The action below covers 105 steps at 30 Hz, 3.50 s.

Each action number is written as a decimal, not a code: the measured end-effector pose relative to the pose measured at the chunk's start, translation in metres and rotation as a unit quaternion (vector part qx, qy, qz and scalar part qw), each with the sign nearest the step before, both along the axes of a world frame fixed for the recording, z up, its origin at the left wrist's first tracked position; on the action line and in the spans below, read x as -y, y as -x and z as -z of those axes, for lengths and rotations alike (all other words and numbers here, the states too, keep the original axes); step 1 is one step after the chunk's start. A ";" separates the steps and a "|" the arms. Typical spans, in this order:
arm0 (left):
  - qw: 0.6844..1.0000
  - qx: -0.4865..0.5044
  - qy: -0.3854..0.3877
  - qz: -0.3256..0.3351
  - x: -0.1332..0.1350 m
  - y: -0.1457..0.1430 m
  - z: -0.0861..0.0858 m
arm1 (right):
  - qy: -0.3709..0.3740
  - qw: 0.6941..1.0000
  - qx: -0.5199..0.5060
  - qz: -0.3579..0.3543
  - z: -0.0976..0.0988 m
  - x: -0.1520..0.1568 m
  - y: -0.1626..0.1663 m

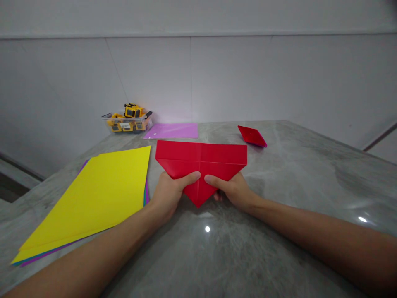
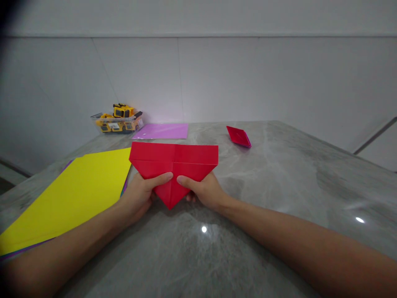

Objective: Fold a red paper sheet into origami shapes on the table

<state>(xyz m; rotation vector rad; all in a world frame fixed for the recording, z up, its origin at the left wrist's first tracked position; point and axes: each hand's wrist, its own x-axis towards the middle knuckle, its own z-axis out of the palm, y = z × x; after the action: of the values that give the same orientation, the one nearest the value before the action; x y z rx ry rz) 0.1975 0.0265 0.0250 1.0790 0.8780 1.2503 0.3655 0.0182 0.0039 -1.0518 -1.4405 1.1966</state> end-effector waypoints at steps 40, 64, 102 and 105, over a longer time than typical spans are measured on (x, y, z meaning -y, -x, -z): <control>0.968 -0.060 0.095 0.223 0.008 -0.003 0.008 | -0.039 0.996 -0.051 0.066 -0.002 0.001 0.004; 0.978 -0.162 -0.111 -0.070 0.009 0.006 0.003 | 0.054 0.993 -0.047 -0.097 0.000 0.003 -0.002; 0.957 -0.095 0.137 0.236 -0.012 0.027 -0.007 | -0.006 0.986 0.091 -0.140 -0.004 0.002 -0.021; 0.967 -0.089 0.138 0.194 -0.011 0.025 -0.006 | -0.120 0.970 0.181 -0.111 -0.006 0.000 -0.020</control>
<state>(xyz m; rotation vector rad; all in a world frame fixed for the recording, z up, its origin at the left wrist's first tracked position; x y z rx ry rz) 0.1722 0.0377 0.0306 1.0841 0.8924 0.6927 0.3856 0.0177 0.0094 -0.9928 -1.9779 0.9808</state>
